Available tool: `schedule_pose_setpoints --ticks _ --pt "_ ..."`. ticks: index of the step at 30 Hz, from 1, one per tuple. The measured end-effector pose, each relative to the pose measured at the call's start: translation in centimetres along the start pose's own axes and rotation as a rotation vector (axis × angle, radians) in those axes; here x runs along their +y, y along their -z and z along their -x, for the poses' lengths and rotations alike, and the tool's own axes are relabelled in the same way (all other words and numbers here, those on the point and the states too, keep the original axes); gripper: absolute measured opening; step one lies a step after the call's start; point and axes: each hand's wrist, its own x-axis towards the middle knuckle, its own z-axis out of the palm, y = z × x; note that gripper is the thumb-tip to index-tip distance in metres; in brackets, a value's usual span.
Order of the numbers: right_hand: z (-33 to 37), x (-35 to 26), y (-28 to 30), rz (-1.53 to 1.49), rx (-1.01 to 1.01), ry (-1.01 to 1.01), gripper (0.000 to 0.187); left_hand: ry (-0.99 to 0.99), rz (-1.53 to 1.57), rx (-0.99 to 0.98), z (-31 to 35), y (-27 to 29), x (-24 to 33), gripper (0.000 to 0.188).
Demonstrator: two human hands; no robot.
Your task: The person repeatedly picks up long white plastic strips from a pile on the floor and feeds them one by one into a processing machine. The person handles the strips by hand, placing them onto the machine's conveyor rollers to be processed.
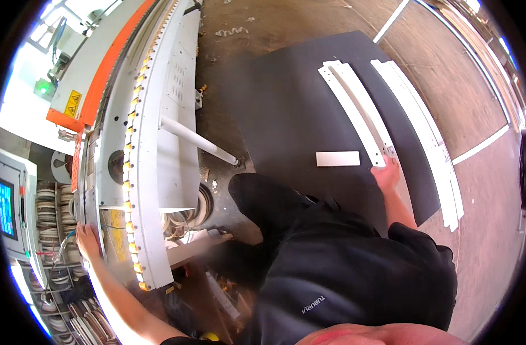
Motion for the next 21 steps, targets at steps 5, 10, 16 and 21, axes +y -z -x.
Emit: schedule_pose_setpoints --ticks 5,10,16,21 --pt "-4.8 -6.9 6.8 -0.057 0.092 0.178 0.057 -0.055 -0.138 0.139 0.8 3.0 2.4 0.052" --pt "-6.0 -15.8 11.8 -0.24 0.207 0.471 0.052 -0.358 0.003 0.36 1.8 8.8 11.9 0.049" --pt "-2.5 -27.0 15.1 -0.571 0.238 0.859 0.051 -0.811 0.312 0.348 11.4 17.9 35.0 0.046" --pt "1.9 -36.5 17.5 -0.831 0.169 1.247 0.055 -1.095 0.223 0.326 19.5 19.9 41.7 0.037"
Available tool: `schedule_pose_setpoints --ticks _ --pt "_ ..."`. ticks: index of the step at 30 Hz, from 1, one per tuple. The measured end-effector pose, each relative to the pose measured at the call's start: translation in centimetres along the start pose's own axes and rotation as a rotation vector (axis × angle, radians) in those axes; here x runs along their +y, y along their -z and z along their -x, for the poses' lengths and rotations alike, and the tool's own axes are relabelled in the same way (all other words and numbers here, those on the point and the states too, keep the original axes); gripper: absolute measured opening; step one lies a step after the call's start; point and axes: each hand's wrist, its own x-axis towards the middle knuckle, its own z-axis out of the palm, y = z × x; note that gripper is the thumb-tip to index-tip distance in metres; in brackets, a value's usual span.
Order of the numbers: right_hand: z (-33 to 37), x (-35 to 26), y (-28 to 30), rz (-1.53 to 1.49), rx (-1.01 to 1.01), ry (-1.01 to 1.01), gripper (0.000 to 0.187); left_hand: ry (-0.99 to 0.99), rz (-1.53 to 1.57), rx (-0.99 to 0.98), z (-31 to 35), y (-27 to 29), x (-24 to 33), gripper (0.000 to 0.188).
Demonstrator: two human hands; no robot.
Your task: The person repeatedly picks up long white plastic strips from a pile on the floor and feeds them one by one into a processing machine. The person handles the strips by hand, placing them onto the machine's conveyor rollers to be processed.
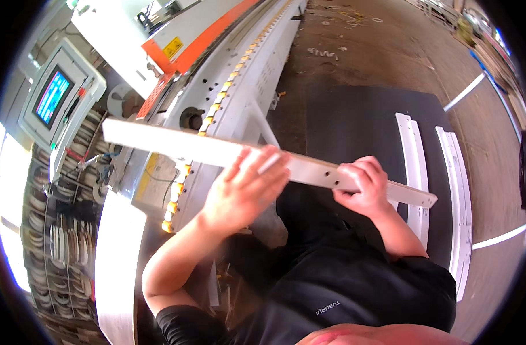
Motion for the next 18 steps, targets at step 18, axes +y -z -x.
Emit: schedule_pose_setpoints --ticks 18 --pt "0.3 -4.5 -8.2 -0.389 -0.155 0.049 0.051 1.074 0.057 0.11 26.8 9.2 -7.5 0.048"
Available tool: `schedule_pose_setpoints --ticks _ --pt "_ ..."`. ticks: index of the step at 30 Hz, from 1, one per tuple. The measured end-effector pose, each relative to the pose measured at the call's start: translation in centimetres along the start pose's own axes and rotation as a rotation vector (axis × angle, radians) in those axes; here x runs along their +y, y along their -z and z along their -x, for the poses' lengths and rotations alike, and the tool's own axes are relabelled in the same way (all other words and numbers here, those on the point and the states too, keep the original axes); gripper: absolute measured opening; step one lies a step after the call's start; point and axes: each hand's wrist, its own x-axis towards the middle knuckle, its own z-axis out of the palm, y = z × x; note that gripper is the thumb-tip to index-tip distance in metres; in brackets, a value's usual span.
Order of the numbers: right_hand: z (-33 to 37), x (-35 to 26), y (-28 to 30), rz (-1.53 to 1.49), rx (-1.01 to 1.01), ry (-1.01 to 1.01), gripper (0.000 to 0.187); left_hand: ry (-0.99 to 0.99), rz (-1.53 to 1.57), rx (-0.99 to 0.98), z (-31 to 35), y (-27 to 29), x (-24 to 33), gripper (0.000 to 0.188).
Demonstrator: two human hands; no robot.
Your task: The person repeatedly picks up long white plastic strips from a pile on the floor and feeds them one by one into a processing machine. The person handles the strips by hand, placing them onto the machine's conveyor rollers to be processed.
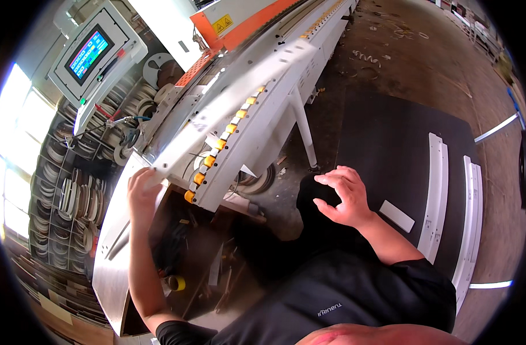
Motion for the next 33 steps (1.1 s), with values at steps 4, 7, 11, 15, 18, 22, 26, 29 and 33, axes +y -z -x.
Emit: schedule_pose_setpoints --ticks 4,7,11,15,18,22,26,29,33 --pt "1.6 0.7 -0.9 -0.021 -0.079 -0.052 0.046 0.159 -0.033 -0.035 0.7 3.3 -6.9 0.043" --pt "3.0 1.4 -1.9 -0.044 -0.146 -0.116 0.045 0.231 -0.077 -0.114 1.2 4.7 -10.5 0.039" --pt "4.7 2.3 -3.8 -0.08 -0.222 -0.153 0.043 0.231 -0.195 -0.188 1.5 4.4 -14.8 0.04" --pt "6.1 2.6 -5.4 -0.153 -0.33 -0.188 0.043 0.183 -0.311 -0.119 -1.7 0.9 -12.0 0.036" --pt "7.7 3.5 -7.4 -0.191 -0.391 -0.182 0.041 0.107 -0.373 -0.121 -4.9 -2.1 -9.1 0.032" --pt "11.7 5.3 -10.0 -0.256 -0.508 -0.261 0.042 0.102 -0.521 -0.07 -7.8 -4.9 -8.3 0.027" --pt "14.1 5.9 -10.5 -0.128 -0.701 -0.251 0.038 0.167 -0.547 -0.088 -9.9 -5.7 -8.7 0.024" --pt "14.1 6.2 -11.2 -0.168 -0.653 -0.286 0.037 0.178 -0.595 -0.087 -10.7 -6.1 -9.7 0.024" --pt "13.5 6.6 -11.6 -0.159 -0.649 -0.305 0.037 0.188 -0.666 -0.071 -11.4 -6.8 -10.6 0.025"
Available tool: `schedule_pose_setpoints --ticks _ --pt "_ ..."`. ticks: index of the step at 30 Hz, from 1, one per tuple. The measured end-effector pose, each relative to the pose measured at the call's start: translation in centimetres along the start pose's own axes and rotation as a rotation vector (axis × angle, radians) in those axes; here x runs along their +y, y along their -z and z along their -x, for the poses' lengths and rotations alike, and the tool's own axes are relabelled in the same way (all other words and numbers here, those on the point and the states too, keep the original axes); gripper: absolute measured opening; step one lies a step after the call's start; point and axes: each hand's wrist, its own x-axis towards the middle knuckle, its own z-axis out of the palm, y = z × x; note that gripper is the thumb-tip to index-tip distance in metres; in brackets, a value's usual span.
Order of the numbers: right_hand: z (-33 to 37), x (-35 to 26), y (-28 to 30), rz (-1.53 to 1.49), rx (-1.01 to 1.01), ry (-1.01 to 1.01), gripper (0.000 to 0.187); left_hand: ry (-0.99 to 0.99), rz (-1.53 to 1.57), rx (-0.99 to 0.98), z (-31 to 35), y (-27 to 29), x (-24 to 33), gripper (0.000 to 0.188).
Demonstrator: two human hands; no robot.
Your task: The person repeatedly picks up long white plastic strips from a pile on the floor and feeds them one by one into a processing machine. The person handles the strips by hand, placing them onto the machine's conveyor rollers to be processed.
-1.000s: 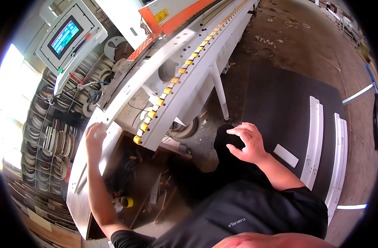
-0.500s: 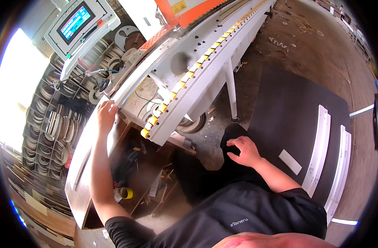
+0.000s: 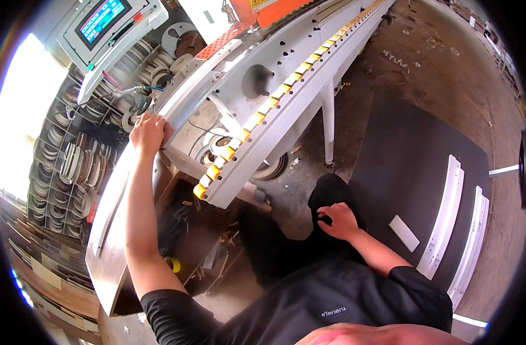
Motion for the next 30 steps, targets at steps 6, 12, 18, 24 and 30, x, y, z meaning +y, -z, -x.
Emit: schedule_pose_setpoints --ticks 6,12,18,24,30 --pt "-0.8 -0.4 0.2 -0.018 -0.003 -0.019 0.034 0.022 -0.002 -0.079 -1.1 0.3 -0.3 0.029" --pt "-1.3 0.0 -0.1 0.005 -0.006 -0.025 0.032 0.051 -0.009 -0.024 -0.7 -0.7 -0.2 0.03" --pt "-1.3 0.5 -0.3 0.007 -0.007 -0.05 0.032 0.023 0.03 0.021 -0.6 -2.0 -0.7 0.031" --pt "-1.3 0.7 -0.5 0.005 0.007 -0.062 0.031 -0.033 0.092 0.058 -0.8 -2.7 -1.4 0.033" --pt "-1.9 0.7 -0.2 -0.01 0.004 -0.056 0.029 0.027 0.038 -0.03 -1.4 -2.0 -0.7 0.034"
